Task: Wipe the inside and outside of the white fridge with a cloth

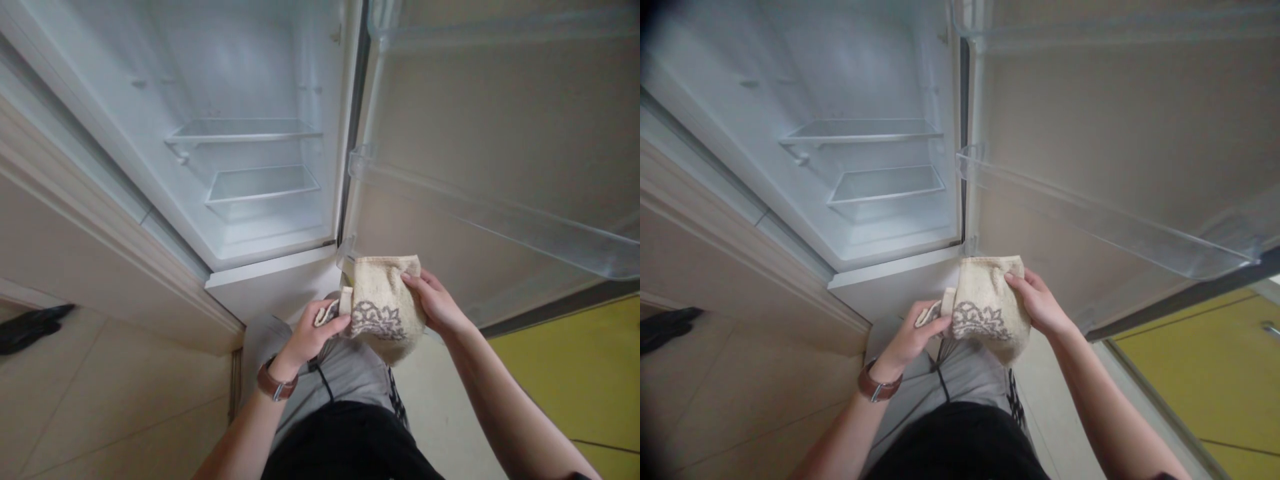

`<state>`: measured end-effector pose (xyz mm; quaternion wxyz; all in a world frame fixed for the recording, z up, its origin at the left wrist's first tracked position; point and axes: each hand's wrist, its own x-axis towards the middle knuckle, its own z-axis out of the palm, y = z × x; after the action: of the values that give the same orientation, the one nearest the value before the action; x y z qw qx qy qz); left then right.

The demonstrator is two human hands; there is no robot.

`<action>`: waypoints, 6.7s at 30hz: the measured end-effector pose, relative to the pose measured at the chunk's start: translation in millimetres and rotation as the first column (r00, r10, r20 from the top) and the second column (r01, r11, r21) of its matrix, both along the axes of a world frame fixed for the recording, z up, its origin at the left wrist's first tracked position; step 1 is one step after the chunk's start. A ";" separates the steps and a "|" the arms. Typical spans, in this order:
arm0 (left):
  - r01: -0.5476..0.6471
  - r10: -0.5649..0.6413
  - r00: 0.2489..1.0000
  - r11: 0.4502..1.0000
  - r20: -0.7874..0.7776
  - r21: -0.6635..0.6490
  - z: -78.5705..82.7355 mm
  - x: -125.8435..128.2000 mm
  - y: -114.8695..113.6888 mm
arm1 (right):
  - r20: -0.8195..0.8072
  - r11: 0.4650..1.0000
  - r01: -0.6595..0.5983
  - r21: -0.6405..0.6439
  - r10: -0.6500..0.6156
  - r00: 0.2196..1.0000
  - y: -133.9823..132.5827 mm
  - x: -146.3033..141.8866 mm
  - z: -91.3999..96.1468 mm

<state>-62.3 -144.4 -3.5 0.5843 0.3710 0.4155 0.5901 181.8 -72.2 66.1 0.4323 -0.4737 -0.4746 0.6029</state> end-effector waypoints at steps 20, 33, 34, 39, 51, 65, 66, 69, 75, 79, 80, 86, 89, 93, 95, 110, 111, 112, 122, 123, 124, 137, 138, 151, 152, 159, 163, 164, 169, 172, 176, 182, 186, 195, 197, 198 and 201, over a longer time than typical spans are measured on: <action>-0.040 0.059 0.986 0.991 0.156 -0.124 34.5 17.7 -2.2 | 0.217 0.848 0.041 0.529 -0.182 0.959 -39.3 -74.9 -63.2; 0.132 -0.133 0.984 0.991 0.119 0.017 19.2 30.9 -12.5 | 0.232 0.840 0.019 0.542 -0.171 0.958 -47.8 -68.4 -48.3; 0.099 -0.097 0.986 0.995 0.138 -0.007 20.0 29.6 -12.0 | 0.225 0.840 0.032 0.542 -0.182 0.957 -46.5 -68.6 -50.3; -0.310 0.323 0.941 0.943 0.102 -0.122 20.0 2.9 -4.5 | 0.212 0.814 0.185 0.551 -0.351 0.912 -40.4 -65.2 -57.4; -0.285 0.279 0.921 0.958 0.274 -0.016 36.4 35.6 5.0 | 0.337 0.590 -0.059 0.805 -0.374 0.864 -53.1 -106.6 -65.7; -0.395 0.395 0.918 0.919 0.034 -0.001 30.3 -7.0 7.0 | 0.080 0.778 0.294 0.555 -0.403 0.912 -45.1 -97.9 -62.3; -0.389 0.389 0.921 0.921 0.023 0.009 31.4 -7.5 7.8 | 0.089 0.750 0.278 0.600 -0.408 0.909 -46.9 -98.6 -62.3; -0.316 0.314 0.948 0.948 0.046 0.047 34.3 1.7 8.9 | 0.181 0.643 0.097 0.759 -0.352 0.919 -55.3 -106.5 -62.5; -0.196 0.185 0.952 0.980 0.243 0.021 39.1 17.9 6.2 | 0.324 0.597 -0.077 0.798 -0.319 0.891 -56.1 -115.0 -69.4; -0.130 0.123 0.947 0.991 0.295 0.005 44.0 15.5 4.3 | 0.316 0.565 -0.083 0.821 -0.329 0.890 -51.2 -109.4 -76.1; -0.124 0.117 0.947 0.992 0.300 0.004 45.3 15.4 4.1 | 0.338 0.561 -0.104 0.822 -0.331 0.881 -51.1 -109.0 -77.2; -0.131 0.125 0.979 0.991 0.160 0.028 47.2 16.7 4.2 | 0.406 0.623 -0.147 0.768 -0.297 0.864 -56.5 -112.9 -70.4; -0.187 0.183 0.979 0.981 0.089 0.041 40.7 15.5 4.4 | 0.242 0.711 -0.011 0.703 -0.225 0.944 -57.9 -114.4 -65.0; -0.174 0.170 0.983 0.983 0.070 0.065 31.9 18.3 3.2 | -0.143 0.853 0.360 0.377 -0.330 0.933 -50.3 -117.9 -65.6; -0.144 0.143 0.989 0.987 0.025 0.077 30.2 20.2 2.2 | -0.240 0.876 0.446 0.182 -0.400 0.884 -42.8 -118.1 -67.4; -0.347 0.361 0.917 0.932 -0.168 0.110 32.5 -16.2 8.1 | -0.022 0.668 0.454 0.589 -0.548 0.836 -42.0 -100.1 -52.6; -0.327 0.343 0.925 0.938 -0.163 0.117 37.5 -7.2 6.3 | 0.001 0.656 0.399 0.641 -0.521 0.854 -47.9 -107.9 -52.6; -0.304 0.321 0.935 0.944 -0.152 0.124 42.2 1.8 4.5 | 0.026 0.637 0.337 0.693 -0.490 0.871 -53.0 -115.2 -53.2; -0.202 0.195 0.973 0.978 0.119 0.047 49.6 26.9 0.9 | 0.051 0.541 0.201 0.816 -0.415 0.908 -54.7 -121.2 -45.6; -0.192 0.182 0.973 0.980 0.142 0.060 50.9 26.8 1.5 | 0.048 0.506 0.185 0.843 -0.412 0.910 -55.5 -120.0 -44.4; -0.179 0.165 0.972 0.981 0.167 0.072 52.9 26.8 1.9 | 0.059 0.480 0.158 0.863 -0.406 0.912 -56.7 -119.6 -43.2; 0.038 -0.043 0.979 0.999 0.201 0.029 66.6 -6.1 -1.8 | 0.100 0.597 -0.026 0.801 -0.091 0.991 -51.5 -84.0 -43.4; 0.072 -0.076 0.981 0.997 0.178 0.029 67.5 -9.9 -2.7 | 0.070 0.589 0.052 0.807 -0.182 0.981 -45.7 -75.9 -51.0; 0.268 -0.262 0.958 0.963 -0.119 0.033 67.5 -68.5 -22.4 | -0.029 0.923 -0.356 0.143 0.364 0.931 -23.0 -23.8 -105.2; 0.247 -0.242 0.964 0.968 -0.106 0.035 67.2 -72.3 -23.0 | -0.045 0.929 -0.339 0.146 0.349 0.936 -25.4 -23.6 -100.4; 0.100 -0.075 0.953 0.992 0.294 -0.074 16.9 -58.4 -4.7 | -0.271 0.987 -0.131 -0.090 0.102 0.957 -20.0 -62.2 -39.0; 0.344 -0.253 0.870 0.926 0.423 -0.153 -33.8 -43.9 -17.3 | -0.307 0.961 -0.134 -0.241 0.056 0.950 -9.5 -65.1 -42.6; 0.347 -0.248 0.874 0.920 0.418 -0.181 -40.2 -43.3 -22.1 | -0.316 0.951 -0.177 -0.253 0.092 0.944 -10.2 -59.8 -50.7; 0.277 -0.159 0.926 0.901 0.341 -0.333 -36.1 -49.9 -25.5 | -0.361 0.879 -0.396 -0.267 0.289 0.886 -27.4 -34.3 -92.4; 0.205 -0.072 0.929 0.916 0.363 -0.344 -31.8 -50.6 -13.4 | -0.320 0.946 -0.202 -0.254 0.115 0.941 -30.4 -37.1 -96.6; 0.071 -0.014 0.979 0.958 0.201 -0.277 -31.9 -44.6 -6.7 | -0.180 0.975 0.048 -0.218 -0.088 0.980 -22.7 -44.3 -85.8; 0.159 -0.134 0.857 0.987 -0.498 0.010 -16.6 -48.8 -11.2 | 0.159 0.974 -0.220 0.059 0.208 0.965 -19.2 -35.9 -74.5; 0.107 -0.003 0.609 0.991 -0.793 0.079 -14.9 -53.3 -10.9 | 0.621 0.887 -0.414 0.204 0.209 0.756 -23.1 -38.0 -70.8; 0.205 -0.116 0.760 0.977 -0.639 0.066 31.7 -74.4 -11.4 | 0.297 0.906 -0.369 0.209 0.301 0.906 -22.4 -25.8 -26.7; 0.179 -0.170 0.929 0.984 -0.330 -0.004 28.1 -71.8 -11.7 | 0.060 0.956 -0.293 0.024 0.291 0.955 -23.9 -30.0 -20.3; 0.147 -0.153 0.977 0.988 -0.151 -0.050 20.8 -67.6 -12.5 | -0.021 0.966 -0.254 -0.042 0.254 0.967 -24.9 -33.9 -19.0; 0.195 -0.138 0.951 0.963 0.277 -0.188 -14.3 -48.3 -18.1 | -0.125 0.976 -0.165 -0.140 0.148 0.981 -25.9 -45.5 -22.1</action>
<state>-110.6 -162.4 -17.9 0.7184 0.2590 0.3627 0.5341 136.3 -98.1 44.1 0.3729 -0.4306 -0.4383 0.6952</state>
